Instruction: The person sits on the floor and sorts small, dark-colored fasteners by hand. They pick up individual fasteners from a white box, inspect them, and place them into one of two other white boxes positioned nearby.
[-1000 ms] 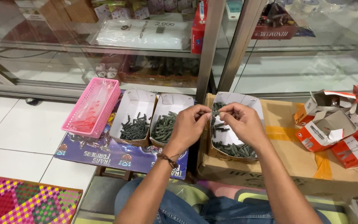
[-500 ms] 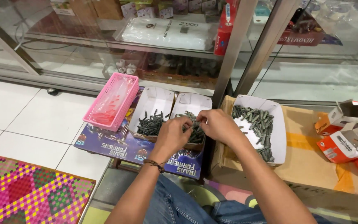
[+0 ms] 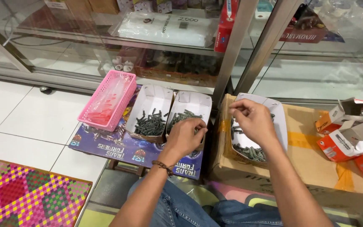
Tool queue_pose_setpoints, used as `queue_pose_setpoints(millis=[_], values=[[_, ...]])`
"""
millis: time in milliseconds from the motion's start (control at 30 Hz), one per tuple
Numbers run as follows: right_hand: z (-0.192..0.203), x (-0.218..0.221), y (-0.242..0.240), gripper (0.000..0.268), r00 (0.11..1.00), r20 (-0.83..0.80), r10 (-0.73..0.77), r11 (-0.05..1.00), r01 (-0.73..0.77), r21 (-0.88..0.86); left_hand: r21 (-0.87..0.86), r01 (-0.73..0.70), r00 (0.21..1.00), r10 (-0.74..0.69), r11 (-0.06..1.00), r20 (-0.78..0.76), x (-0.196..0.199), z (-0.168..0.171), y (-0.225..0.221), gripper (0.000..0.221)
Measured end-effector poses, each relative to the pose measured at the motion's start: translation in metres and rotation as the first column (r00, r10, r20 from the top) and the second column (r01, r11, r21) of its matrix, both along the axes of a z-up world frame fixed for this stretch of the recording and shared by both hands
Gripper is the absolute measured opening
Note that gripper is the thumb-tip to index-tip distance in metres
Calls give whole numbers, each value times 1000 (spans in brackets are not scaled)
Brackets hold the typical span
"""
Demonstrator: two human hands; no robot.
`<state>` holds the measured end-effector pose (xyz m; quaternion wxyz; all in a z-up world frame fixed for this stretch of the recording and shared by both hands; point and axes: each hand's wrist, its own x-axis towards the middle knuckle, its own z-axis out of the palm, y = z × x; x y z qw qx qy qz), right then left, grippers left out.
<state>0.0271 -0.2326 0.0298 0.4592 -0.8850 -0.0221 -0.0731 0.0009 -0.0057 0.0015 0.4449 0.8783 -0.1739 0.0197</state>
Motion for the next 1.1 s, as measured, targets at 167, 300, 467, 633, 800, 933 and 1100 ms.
queue_pose_setpoints(millis=[167,300,467,633,800,933,1100], values=[[-6,-4,-37,19,999,-10,-51,999,51,0,-76,58,990,-47,995,132,5,9,-45,14],[-19,-4,-53,19,997,-54,-52,995,47,-91,-141,97,982,-72,985,172,10,17,-80,18],[-21,-10,-53,19,993,-103,-50,974,25,-227,-139,107,983,-84,985,162,20,-3,-101,18],[3,-20,-39,19,986,-168,15,900,-87,-428,-175,105,992,-90,979,93,17,-5,-105,21],[5,-22,-30,15,966,-226,125,802,-233,-550,-180,69,994,-52,981,97,15,-5,-107,20],[-15,-13,-37,15,963,-189,191,753,-267,-601,-168,52,992,-32,984,118,16,-10,-108,18],[-11,-14,-35,17,958,-229,174,773,-277,-571,-150,47,989,-25,988,145,18,-16,-106,20]])
